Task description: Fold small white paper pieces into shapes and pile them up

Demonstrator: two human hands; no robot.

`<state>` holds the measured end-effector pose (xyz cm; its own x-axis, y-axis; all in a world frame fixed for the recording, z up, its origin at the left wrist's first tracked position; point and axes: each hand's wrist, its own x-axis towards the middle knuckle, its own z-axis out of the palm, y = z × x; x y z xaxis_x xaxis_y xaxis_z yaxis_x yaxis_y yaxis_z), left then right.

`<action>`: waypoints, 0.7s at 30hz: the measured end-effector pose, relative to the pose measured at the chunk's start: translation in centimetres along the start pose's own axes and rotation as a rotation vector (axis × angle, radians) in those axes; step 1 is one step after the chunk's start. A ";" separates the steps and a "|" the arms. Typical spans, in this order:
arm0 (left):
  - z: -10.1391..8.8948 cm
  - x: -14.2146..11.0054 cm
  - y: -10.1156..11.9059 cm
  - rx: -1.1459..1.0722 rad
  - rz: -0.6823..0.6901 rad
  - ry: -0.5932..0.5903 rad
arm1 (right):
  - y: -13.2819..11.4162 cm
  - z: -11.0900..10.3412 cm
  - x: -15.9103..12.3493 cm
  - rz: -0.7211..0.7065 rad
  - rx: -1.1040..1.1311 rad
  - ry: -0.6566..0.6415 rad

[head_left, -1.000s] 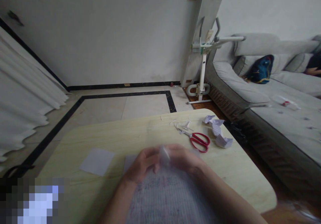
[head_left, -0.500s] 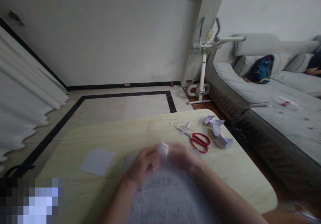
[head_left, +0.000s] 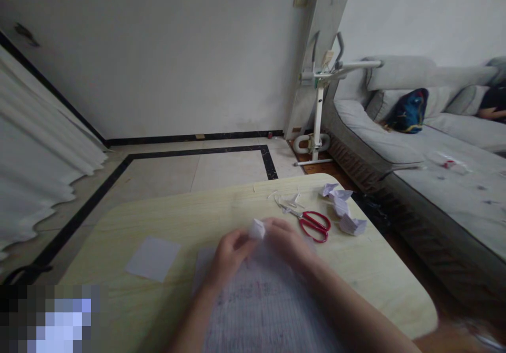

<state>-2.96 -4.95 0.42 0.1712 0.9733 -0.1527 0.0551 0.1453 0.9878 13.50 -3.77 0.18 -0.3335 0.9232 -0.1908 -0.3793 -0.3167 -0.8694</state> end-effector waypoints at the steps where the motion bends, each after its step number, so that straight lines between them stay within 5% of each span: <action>1: 0.0 0.1 -0.1 -0.005 -0.009 0.004 | 0.0 0.0 -0.1 -0.036 -0.063 0.030; 8: -0.1 0.3 -0.5 -0.024 -0.029 0.050 | -0.8 0.0 -0.7 -0.290 -0.389 -0.007; 21: 0.3 0.1 -1.6 0.095 0.159 0.122 | -0.5 -0.4 -0.3 -0.396 -0.687 0.065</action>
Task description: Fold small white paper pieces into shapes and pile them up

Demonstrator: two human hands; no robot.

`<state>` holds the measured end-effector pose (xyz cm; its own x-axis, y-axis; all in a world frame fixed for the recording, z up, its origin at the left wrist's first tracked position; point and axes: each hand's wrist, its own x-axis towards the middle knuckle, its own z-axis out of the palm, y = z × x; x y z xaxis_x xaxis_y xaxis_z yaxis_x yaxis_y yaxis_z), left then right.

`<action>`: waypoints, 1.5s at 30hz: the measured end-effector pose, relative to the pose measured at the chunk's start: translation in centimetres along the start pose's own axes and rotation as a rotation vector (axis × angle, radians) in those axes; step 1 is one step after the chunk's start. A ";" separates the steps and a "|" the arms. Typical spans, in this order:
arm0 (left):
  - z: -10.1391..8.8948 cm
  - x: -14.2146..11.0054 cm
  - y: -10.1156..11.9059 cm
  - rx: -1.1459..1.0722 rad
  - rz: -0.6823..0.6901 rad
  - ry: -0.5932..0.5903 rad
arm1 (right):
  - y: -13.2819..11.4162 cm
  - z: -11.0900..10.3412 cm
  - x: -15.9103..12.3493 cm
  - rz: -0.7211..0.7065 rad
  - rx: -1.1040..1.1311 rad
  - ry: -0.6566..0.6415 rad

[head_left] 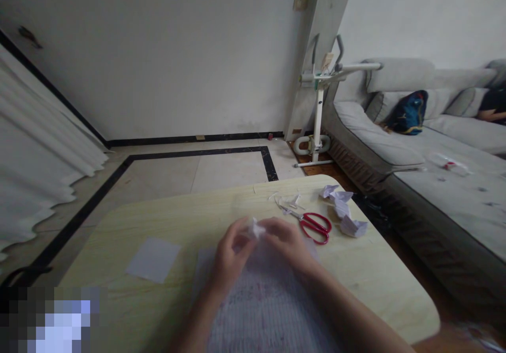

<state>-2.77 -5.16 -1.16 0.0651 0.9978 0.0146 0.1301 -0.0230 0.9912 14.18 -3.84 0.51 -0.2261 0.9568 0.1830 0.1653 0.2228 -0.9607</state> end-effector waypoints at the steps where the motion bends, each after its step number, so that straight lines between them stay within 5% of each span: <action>1: 0.0 0.0 0.1 0.024 0.010 -0.014 | 0.0 -0.1 0.0 -0.011 -0.021 0.005; 14: -0.4 0.4 1.3 -0.090 -0.039 -0.028 | 0.0 -0.3 -0.3 -0.244 -0.243 -0.069; 45: -0.1 0.3 1.0 0.187 0.109 0.051 | -0.4 -0.8 -0.5 -0.261 -0.440 -0.275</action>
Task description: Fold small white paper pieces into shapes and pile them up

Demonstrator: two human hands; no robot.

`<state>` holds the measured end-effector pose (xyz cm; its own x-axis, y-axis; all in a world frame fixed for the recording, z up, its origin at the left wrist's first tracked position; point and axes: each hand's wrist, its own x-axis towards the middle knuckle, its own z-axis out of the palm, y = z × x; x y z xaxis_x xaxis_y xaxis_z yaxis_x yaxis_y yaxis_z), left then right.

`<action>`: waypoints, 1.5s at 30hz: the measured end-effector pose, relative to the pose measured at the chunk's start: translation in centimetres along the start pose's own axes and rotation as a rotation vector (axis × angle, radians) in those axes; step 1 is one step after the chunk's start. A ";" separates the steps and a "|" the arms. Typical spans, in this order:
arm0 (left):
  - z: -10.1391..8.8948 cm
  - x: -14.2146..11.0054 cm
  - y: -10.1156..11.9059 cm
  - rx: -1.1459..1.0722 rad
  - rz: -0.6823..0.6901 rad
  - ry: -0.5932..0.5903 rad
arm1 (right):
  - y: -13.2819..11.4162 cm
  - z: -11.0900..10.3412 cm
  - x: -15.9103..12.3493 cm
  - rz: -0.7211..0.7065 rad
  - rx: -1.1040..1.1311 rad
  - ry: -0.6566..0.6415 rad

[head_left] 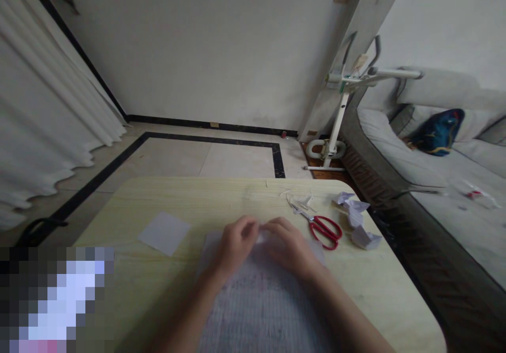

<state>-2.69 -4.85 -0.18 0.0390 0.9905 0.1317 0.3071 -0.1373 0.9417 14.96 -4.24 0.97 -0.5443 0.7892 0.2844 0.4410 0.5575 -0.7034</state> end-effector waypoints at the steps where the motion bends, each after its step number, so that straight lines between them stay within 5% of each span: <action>1: 0.1 0.0 -0.1 -0.010 -0.005 -0.001 | 0.0 0.0 0.0 0.001 0.000 -0.002; 20: 0.0 0.5 1.2 -0.293 -0.185 -0.030 | 0.2 0.2 -0.2 -0.016 -0.007 0.065; 31: -0.4 0.4 1.2 -0.336 -0.249 -0.017 | -0.5 -0.3 0.0 -0.001 -0.029 -0.005; 45: -1.1 0.1 0.8 -0.371 -0.181 -0.209 | -0.5 -0.5 0.2 0.015 0.045 0.024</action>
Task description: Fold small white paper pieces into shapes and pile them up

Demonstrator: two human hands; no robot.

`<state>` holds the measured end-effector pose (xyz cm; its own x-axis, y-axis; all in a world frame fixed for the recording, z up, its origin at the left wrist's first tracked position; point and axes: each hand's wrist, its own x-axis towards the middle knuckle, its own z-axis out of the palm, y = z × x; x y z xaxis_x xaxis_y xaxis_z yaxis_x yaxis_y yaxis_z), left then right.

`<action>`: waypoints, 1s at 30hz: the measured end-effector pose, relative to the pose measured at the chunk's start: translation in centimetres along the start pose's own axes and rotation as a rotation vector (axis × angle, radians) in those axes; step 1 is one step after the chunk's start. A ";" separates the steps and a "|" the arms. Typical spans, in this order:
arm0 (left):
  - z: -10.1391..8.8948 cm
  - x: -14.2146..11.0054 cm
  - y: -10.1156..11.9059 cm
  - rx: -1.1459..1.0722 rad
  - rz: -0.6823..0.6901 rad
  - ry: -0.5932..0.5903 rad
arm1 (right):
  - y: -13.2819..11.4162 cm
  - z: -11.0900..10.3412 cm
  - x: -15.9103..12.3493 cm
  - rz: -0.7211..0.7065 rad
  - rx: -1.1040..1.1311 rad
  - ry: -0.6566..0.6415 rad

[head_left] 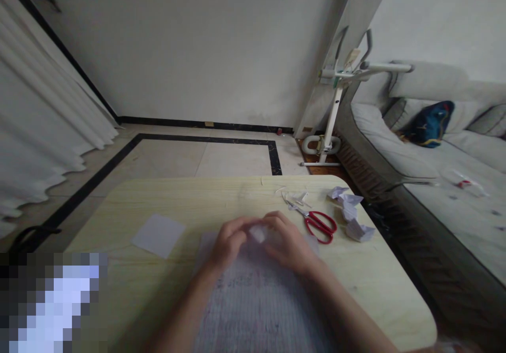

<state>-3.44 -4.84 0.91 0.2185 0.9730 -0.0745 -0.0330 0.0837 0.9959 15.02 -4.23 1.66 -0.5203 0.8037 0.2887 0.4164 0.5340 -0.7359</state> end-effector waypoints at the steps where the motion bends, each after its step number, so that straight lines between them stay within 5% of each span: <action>1: 0.0 0.0 -0.1 0.003 0.011 -0.005 | 0.1 0.1 0.0 0.001 0.016 0.017; 12: 0.0 -0.1 -0.4 0.111 0.103 -0.027 | 0.6 0.3 0.2 0.072 0.135 0.148; 30: 1.0 -0.2 0.2 0.101 0.057 0.049 | 0.2 1.1 0.1 0.176 0.146 0.190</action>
<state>-2.53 -5.25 1.18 0.1707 0.9852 -0.0172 0.0552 0.0079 0.9984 14.21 -4.30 0.88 -0.2948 0.9227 0.2483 0.3688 0.3496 -0.8612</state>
